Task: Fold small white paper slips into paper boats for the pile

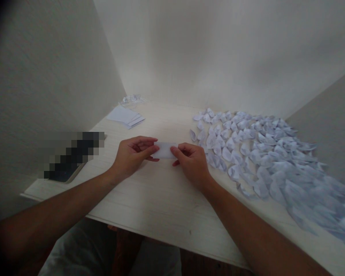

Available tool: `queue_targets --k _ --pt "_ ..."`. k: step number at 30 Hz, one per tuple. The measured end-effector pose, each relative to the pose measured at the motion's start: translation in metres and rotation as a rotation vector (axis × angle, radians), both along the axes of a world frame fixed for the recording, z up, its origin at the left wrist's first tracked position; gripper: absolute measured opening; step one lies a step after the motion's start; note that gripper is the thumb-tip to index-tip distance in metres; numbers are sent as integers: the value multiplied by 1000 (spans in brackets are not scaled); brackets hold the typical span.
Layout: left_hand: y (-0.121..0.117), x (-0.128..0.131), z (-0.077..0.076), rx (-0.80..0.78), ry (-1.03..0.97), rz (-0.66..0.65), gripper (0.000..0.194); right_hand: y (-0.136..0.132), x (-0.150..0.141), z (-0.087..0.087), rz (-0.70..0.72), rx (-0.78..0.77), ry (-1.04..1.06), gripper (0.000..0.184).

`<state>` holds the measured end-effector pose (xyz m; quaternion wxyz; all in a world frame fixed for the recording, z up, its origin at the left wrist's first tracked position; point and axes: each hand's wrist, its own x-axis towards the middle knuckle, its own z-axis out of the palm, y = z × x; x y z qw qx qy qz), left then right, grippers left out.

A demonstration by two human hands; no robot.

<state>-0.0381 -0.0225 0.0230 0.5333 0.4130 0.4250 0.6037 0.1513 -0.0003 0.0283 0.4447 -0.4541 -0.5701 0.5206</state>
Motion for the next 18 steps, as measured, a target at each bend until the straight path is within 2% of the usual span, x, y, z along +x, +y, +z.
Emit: queue_targets --k 9,18 --pt "-1 0 1 -7 20 7 41 0 -1 -3 -20 -50 83 41" --pt "0 -1 0 2 37 5 43 1 -1 -1 -11 -27 121 47"
